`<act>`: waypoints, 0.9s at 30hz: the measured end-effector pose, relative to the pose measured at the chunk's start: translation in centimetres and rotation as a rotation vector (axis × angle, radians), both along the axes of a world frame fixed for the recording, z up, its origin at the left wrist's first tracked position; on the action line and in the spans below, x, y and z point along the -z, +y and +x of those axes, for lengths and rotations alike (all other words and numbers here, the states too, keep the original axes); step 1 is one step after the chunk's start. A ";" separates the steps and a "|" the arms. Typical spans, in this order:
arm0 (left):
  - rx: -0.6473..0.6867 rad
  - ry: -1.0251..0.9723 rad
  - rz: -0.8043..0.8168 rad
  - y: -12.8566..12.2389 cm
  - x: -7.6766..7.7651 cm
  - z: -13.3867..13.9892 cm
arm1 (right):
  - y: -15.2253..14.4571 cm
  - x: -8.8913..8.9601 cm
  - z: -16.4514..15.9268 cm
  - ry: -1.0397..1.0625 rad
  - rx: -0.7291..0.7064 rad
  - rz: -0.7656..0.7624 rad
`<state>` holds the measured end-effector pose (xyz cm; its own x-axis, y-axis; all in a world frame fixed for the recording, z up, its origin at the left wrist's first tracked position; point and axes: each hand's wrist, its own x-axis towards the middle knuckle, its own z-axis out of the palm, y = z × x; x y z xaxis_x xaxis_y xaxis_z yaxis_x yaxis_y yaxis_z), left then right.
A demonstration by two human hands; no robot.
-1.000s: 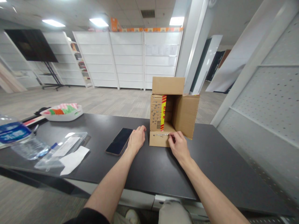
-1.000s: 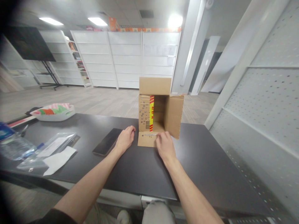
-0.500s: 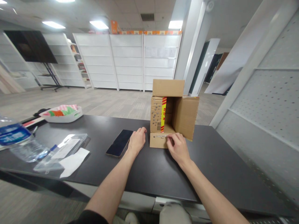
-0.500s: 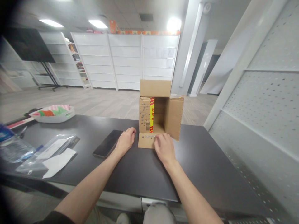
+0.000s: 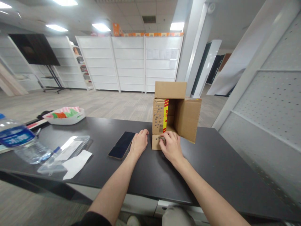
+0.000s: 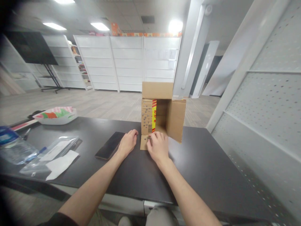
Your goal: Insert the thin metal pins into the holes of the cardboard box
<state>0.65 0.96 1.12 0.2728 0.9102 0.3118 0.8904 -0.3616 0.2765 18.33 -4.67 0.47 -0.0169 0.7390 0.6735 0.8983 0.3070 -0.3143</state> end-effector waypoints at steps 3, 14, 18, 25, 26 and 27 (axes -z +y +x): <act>0.010 -0.001 0.008 0.0 0.0 0.0 | 0.5 0.0 -1.0 0.025 0.059 -0.007; 0.011 0.007 0.016 0.0 0.0 0.1 | 0.5 1.0 -2.2 0.057 0.123 0.050; 0.002 0.013 0.007 0.0 -0.1 0.1 | 0.4 1.1 -2.1 0.072 0.126 0.053; 0.011 -0.003 0.014 0.1 0.1 0.0 | 0.4 1.3 -2.0 0.080 0.114 0.045; 0.011 -0.004 0.014 0.1 0.1 0.0 | 0.4 1.3 -2.0 0.079 0.116 0.043; 0.010 -0.003 0.012 0.1 0.0 0.0 | 0.4 1.3 -2.0 0.075 0.118 0.041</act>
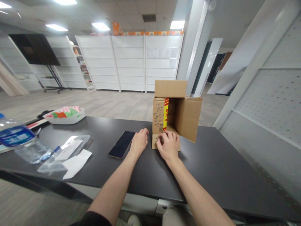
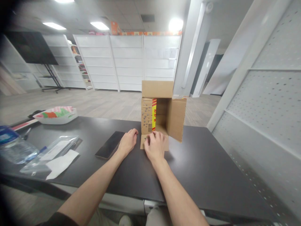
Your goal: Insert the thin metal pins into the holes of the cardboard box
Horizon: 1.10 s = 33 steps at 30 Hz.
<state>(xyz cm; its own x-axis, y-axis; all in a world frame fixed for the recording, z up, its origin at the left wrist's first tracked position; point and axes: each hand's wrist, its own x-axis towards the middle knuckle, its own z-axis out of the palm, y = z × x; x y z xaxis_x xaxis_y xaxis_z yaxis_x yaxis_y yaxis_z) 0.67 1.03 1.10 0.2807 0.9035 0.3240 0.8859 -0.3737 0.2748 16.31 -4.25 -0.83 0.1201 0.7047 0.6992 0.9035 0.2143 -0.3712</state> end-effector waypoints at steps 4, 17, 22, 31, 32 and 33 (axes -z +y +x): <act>0.000 0.004 -0.002 0.0 -0.1 0.0 | 0.0 0.0 -0.1 -0.017 0.014 -0.010; 0.001 0.003 0.009 0.1 0.1 0.0 | 0.1 0.2 -0.1 -0.002 0.001 -0.011; 0.007 -0.007 0.020 0.1 0.3 -0.1 | 0.1 0.1 -0.2 0.004 0.002 -0.017; 0.005 -0.003 0.018 0.1 0.3 -0.1 | 0.1 0.1 -0.1 0.017 -0.010 -0.028; 0.006 -0.002 0.020 0.1 0.3 -0.1 | 0.1 0.1 -0.2 0.019 -0.012 -0.023; 0.007 -0.002 0.023 0.2 0.3 -0.1 | 0.0 0.1 -0.2 0.020 -0.014 -0.017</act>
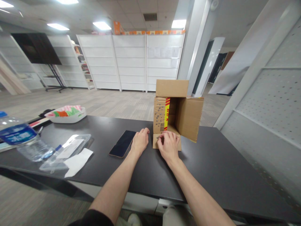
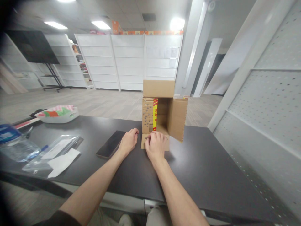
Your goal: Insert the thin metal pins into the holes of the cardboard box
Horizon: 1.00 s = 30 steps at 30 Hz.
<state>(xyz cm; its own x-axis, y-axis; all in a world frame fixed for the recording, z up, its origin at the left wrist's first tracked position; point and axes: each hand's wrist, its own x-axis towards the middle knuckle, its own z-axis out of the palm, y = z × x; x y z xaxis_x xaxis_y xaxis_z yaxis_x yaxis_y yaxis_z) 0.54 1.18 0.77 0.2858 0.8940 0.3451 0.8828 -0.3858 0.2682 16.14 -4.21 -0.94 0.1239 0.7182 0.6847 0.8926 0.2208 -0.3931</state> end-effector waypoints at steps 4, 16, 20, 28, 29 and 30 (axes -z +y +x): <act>-0.002 0.000 -0.002 0.0 0.0 0.1 | -0.1 -0.2 0.0 -0.002 -0.014 0.026; -0.010 0.011 -0.024 -0.3 -0.5 0.1 | -1.2 -1.5 -0.2 -0.007 -0.034 0.119; -0.003 -0.001 -0.018 -0.3 -0.3 0.1 | -1.5 -2.2 -0.1 -0.008 -0.035 0.101; 0.004 -0.015 -0.016 -0.1 0.1 0.0 | -3.0 -2.9 0.1 0.071 -0.093 0.045; 0.004 -0.015 -0.017 -0.1 0.1 0.0 | -3.4 -2.9 0.1 0.075 -0.107 0.039; 0.002 -0.014 -0.019 -0.1 0.1 0.0 | -3.8 -2.8 0.0 0.071 -0.130 0.026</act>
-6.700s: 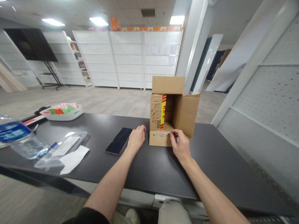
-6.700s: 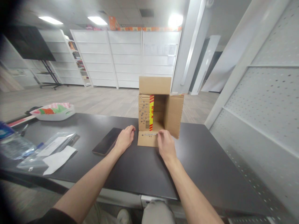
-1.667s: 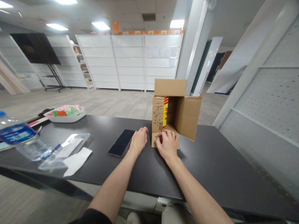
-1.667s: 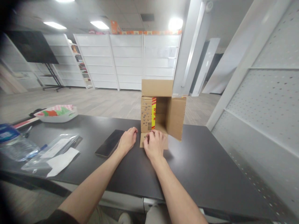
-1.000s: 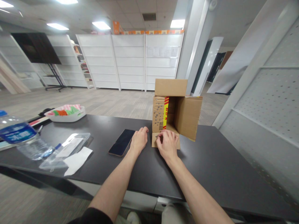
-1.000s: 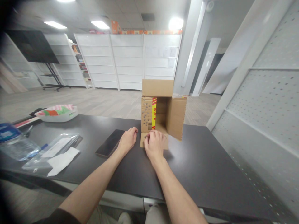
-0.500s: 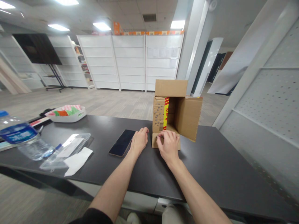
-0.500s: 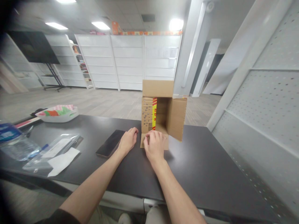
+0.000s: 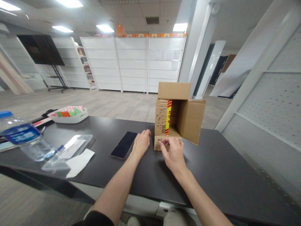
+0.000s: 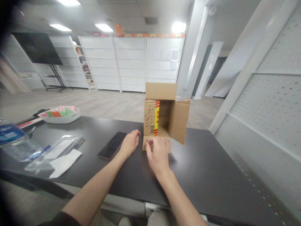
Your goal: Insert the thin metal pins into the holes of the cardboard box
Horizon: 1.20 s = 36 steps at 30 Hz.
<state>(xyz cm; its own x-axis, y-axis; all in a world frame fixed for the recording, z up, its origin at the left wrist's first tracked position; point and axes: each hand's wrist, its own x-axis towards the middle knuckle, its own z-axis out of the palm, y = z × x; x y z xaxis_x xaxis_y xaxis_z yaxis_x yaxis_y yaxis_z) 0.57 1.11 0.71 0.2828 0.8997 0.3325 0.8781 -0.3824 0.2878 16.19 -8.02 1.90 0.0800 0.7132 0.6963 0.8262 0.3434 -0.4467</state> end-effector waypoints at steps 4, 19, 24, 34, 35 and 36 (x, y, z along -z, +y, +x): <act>-0.006 0.011 0.005 0.0 -0.1 0.1 | -1.9 0.5 0.1 -0.073 -0.071 -0.062; 0.003 0.017 0.011 0.0 -0.2 0.1 | -4.6 2.9 -0.3 -0.223 -0.086 -0.171; -0.001 0.020 0.000 -0.2 -0.4 0.2 | -4.8 2.4 -0.6 -0.273 -0.070 -0.199; 0.005 0.012 0.006 0.0 -0.1 0.1 | -4.8 2.7 -0.6 -0.277 -0.091 -0.259; 0.005 0.013 0.004 0.0 -0.1 0.1 | -4.8 2.7 -0.6 -0.277 -0.092 -0.265; 0.006 0.014 0.004 -0.1 -0.2 0.1 | -4.8 2.7 -0.6 -0.277 -0.095 -0.271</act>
<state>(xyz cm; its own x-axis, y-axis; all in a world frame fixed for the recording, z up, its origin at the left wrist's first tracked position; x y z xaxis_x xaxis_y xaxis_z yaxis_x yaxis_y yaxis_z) 0.63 1.04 0.88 0.2927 0.8968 0.3318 0.8796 -0.3886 0.2744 15.62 -12.80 -0.82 -0.1598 0.8690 0.4682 0.8984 0.3245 -0.2958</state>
